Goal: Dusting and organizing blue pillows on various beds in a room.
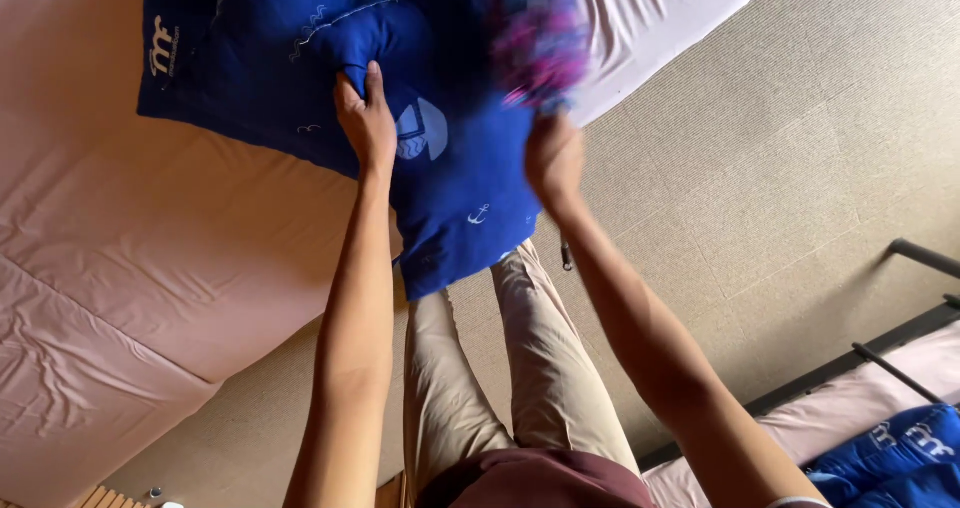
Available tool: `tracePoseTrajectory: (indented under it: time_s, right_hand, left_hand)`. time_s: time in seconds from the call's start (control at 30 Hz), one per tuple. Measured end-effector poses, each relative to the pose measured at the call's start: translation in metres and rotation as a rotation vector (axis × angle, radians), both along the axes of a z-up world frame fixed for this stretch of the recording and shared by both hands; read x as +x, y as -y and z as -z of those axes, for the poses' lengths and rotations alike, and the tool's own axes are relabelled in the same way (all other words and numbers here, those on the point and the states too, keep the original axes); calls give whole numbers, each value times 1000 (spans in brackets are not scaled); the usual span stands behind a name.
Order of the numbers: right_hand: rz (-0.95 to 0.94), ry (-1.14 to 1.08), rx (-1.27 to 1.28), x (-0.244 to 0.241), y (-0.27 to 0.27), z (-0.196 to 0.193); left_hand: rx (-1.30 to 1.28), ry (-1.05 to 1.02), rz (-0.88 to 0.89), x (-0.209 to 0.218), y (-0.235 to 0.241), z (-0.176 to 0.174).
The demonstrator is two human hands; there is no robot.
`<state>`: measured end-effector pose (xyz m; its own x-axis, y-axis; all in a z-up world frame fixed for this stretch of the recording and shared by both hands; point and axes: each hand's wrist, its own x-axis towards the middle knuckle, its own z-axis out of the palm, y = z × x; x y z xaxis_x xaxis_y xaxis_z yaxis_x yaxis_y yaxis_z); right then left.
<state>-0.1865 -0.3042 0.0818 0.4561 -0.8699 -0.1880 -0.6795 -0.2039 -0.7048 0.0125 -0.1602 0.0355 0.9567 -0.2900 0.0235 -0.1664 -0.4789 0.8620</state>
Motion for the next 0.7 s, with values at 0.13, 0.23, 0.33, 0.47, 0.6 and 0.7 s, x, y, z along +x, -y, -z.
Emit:
tracePoseTrajectory:
  time_s: [0.13, 0.23, 0.33, 0.47, 0.6, 0.7]
  right_hand:
    - [-420, -301, 12, 17, -57, -27]
    - [-457, -512, -131, 12, -35, 19]
    - [-161, -605, -98, -6, 9, 81]
    - [334, -421, -27, 30, 36, 43]
    - [-189, -379, -214, 23, -48, -8]
    - [-449, -446, -134, 13, -54, -11]
  left_hand:
    - [-658, -592, -89, 3, -63, 122]
    - [-727, -579, -175, -13, -50, 56]
    - [-50, -41, -175, -17, -15, 5]
    - [-51, 20, -218, -23, -5, 7]
    - [-82, 38, -215, -31, -4, -11]
    - [-39, -51, -81, -30, -12, -23]
